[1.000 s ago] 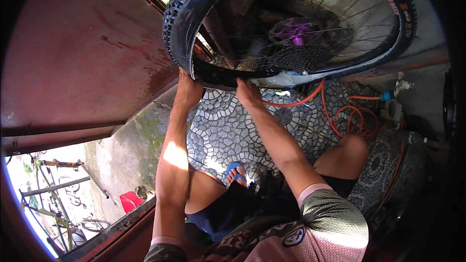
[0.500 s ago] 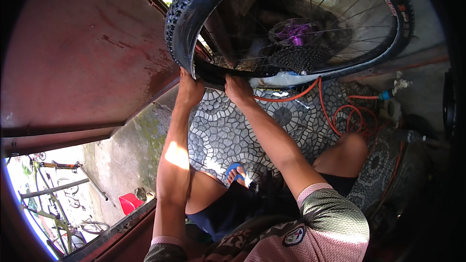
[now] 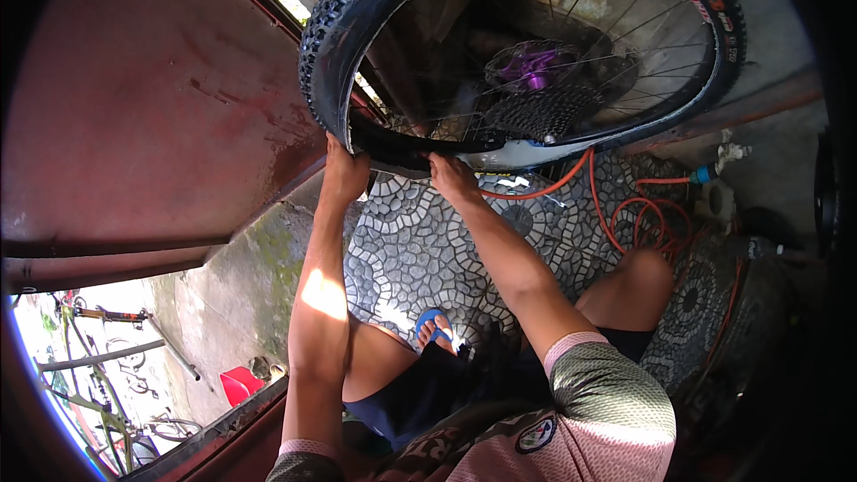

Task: The person removes a bicycle wheel from a bike, carries it to a tiled area, and sits on the floor to remove the tire from the rim by hand. The person manipulates the tire bead and inner tube around the rim throughout the clip.

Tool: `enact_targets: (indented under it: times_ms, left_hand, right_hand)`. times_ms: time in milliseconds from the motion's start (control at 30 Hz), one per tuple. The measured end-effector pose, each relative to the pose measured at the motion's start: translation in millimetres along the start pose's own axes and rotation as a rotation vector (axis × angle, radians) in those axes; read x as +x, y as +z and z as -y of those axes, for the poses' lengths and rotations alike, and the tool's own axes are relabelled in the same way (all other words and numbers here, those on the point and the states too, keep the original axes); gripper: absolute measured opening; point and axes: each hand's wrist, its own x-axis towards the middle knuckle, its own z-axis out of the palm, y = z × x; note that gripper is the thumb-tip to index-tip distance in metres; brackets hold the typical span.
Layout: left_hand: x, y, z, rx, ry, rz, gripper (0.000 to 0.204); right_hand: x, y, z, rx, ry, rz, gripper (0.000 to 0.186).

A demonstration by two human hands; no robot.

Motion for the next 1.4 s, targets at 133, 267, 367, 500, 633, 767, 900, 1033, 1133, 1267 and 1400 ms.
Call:
enact_targets:
  times_ms: [133,267,367,500,633,767,900,1033,1133,1267,1400]
  left_hand:
    - [0,-3,8,-0.042,-0.048,-0.015,0.073]
    - [-1,-15,12,0.047,-0.114,0.02,0.07]
    - [-4,-11,27,-0.154,-0.184,-0.022,0.058]
    - [-2,3,0,-0.454,-0.29,0.022,0.039]
    - [-4,-27,6,-0.197,-0.23,-0.052,0.038]
    - [-27,-40,-14,-0.54,-0.496,-0.058,0.045]
    - [-15,-27,-41,-0.649,-0.492,-0.014,0.065]
    - [-7,-24,-69,-0.148,-0.013,-0.302,0.089]
    - [1,-50,-141,-0.055,0.411,-0.686,0.096]
    - [43,-88,-207,-0.035,0.434,-0.28,0.09]
    - [67,-95,-215,0.092,0.557,-0.218,0.083]
  right_hand:
    - [-1,-10,10,0.039,-0.094,0.036,0.027]
    - [-9,-16,103,0.327,-0.445,-0.294,0.025]
    - [-2,-17,126,0.262,-0.396,-0.303,0.023]
    - [12,-9,58,0.139,-0.166,-0.136,0.018]
    - [5,-29,57,0.369,-0.187,-0.025,0.02]
    - [-14,-66,151,0.558,-0.498,-0.02,0.024]
    - [-1,-36,87,0.431,-0.347,0.085,0.024]
    - [-8,-42,47,0.236,-0.199,0.204,0.024]
    - [-20,-63,112,0.449,-0.427,-0.053,0.023]
    - [-22,-47,149,0.568,-0.398,-0.063,0.026]
    - [-12,-16,56,0.209,-0.109,0.188,0.028]
